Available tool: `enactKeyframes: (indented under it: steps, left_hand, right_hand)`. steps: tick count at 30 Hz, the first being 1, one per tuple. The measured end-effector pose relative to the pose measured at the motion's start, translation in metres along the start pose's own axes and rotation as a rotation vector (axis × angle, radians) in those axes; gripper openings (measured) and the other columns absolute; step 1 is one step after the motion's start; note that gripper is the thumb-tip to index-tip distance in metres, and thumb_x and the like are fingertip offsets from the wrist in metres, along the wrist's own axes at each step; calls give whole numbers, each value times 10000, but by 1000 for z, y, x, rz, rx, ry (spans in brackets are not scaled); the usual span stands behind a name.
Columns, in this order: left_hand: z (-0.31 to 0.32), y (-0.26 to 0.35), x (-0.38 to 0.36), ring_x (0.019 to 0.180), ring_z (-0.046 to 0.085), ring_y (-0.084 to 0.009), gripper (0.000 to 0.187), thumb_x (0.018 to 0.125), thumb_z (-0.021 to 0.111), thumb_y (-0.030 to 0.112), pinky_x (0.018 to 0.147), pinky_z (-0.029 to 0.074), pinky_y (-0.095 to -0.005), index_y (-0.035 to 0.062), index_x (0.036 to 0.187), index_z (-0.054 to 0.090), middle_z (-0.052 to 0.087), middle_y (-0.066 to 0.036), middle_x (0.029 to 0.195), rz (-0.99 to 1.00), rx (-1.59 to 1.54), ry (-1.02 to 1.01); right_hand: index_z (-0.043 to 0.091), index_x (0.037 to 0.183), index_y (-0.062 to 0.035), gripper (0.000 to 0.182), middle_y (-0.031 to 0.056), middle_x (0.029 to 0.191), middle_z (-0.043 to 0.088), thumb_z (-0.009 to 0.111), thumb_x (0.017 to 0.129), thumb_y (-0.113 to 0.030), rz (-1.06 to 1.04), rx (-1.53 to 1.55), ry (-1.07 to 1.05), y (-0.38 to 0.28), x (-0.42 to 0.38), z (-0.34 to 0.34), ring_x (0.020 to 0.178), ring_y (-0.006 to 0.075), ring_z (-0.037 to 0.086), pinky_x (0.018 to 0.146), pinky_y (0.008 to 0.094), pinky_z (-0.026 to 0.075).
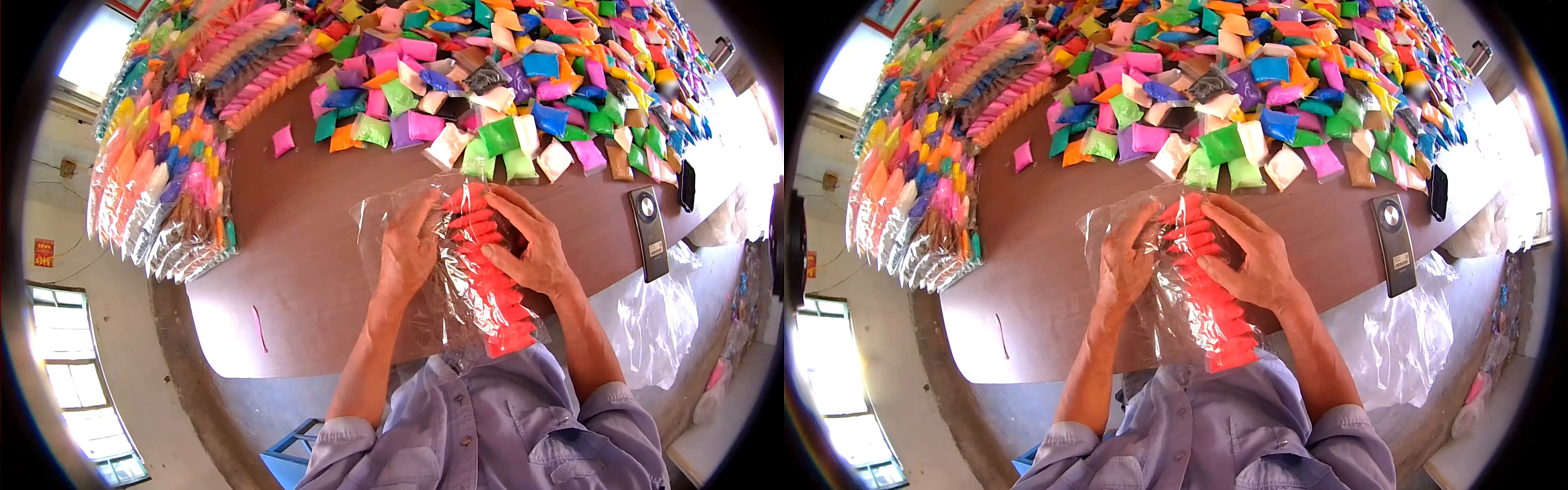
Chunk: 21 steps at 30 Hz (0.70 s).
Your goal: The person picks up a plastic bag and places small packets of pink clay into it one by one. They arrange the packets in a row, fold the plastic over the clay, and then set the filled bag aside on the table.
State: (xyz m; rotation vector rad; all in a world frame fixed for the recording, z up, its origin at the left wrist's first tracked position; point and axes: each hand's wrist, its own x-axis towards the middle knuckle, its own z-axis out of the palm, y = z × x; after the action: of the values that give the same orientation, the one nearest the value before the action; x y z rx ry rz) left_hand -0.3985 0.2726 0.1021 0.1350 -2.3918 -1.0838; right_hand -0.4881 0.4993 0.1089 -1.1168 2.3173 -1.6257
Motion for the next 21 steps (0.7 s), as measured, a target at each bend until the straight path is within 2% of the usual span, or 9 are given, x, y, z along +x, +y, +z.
enactKeyframes:
  steps: [2, 4, 5, 7, 8, 10, 14, 16, 21]
  left_hand:
    - [-3, -3, -4, 1139, 757, -457, 313, 1021, 658, -41, 970, 607, -478, -20, 1323, 737, 772, -261, 1264, -55, 21, 10]
    - [-8, -15, -15, 1100, 777, -375, 295, 1034, 699, 12, 938, 611, -413, -19, 1325, 738, 782, -228, 1240, 31, -30, 53]
    - [-16, -9, -17, 1100, 777, -375, 295, 1034, 699, 12, 938, 611, -413, -19, 1325, 738, 782, -228, 1240, 33, -32, 54]
    - [-36, 11, -25, 1049, 777, -253, 275, 1051, 745, 89, 907, 596, -342, -28, 1301, 751, 789, -194, 1196, -308, -119, -41]
    - [-45, 15, -31, 1049, 777, -253, 275, 1051, 745, 89, 907, 596, -342, -28, 1301, 751, 789, -194, 1196, -311, -121, -34]
    - [-59, 25, -45, 1030, 754, -167, 393, 1050, 783, 149, 872, 584, -303, -27, 1392, 702, 794, -163, 1131, -581, -406, -54]
    - [-69, 66, -91, 1024, 761, -156, 511, 1046, 772, 133, 893, 589, -319, 3, 1514, 615, 814, -117, 1102, -624, -590, -84]
    - [-68, 87, -105, 908, 767, -162, 642, 1032, 809, 209, 773, 605, -324, -6, 1572, 536, 822, -126, 1034, -516, -443, -206]
    - [-95, 48, -115, 821, 744, -103, 535, 1028, 787, 165, 719, 585, -289, 20, 1511, 608, 815, -59, 915, -537, -234, -98]
  right_hand:
    - [659, 1523, -84, 713, 177, 1591, 623, 876, 848, -155, 4, 2, -1, 0, 0, 0, 1437, 380, 631, 1171, 445, 539]
    - [658, 1519, -83, 692, 177, 1591, 622, 860, 865, -188, -3, -44, 0, 2, -2, 1, 1434, 389, 629, 1168, 454, 535]
    - [658, 1519, -83, 692, 177, 1591, 622, 860, 865, -188, -4, -47, 1, 2, -2, 1, 1434, 389, 629, 1168, 454, 535]
    - [656, 1518, -81, 677, 176, 1593, 620, 840, 882, -224, -3, -85, 0, 1, -2, 2, 1426, 395, 631, 1167, 460, 532]
    - [656, 1518, -81, 677, 176, 1593, 620, 840, 882, -224, -7, -86, -6, 0, -2, 2, 1426, 395, 631, 1167, 460, 532]
    - [654, 1518, -81, 667, 175, 1586, 624, 824, 892, -238, 16, -104, 15, -3, -2, 5, 1408, 399, 641, 1160, 462, 534]
    - [657, 1510, -76, 658, 185, 1567, 633, 819, 896, -249, 26, -185, 28, -12, -3, 14, 1382, 398, 656, 1147, 463, 540]
    - [662, 1493, -61, 645, 193, 1545, 643, 817, 900, -261, 23, -266, 114, -15, -5, 24, 1365, 397, 661, 1123, 469, 550]
    - [654, 1486, -39, 657, 195, 1473, 669, 826, 908, -301, 38, -369, 176, -38, -11, 40, 1326, 407, 666, 1072, 483, 564]
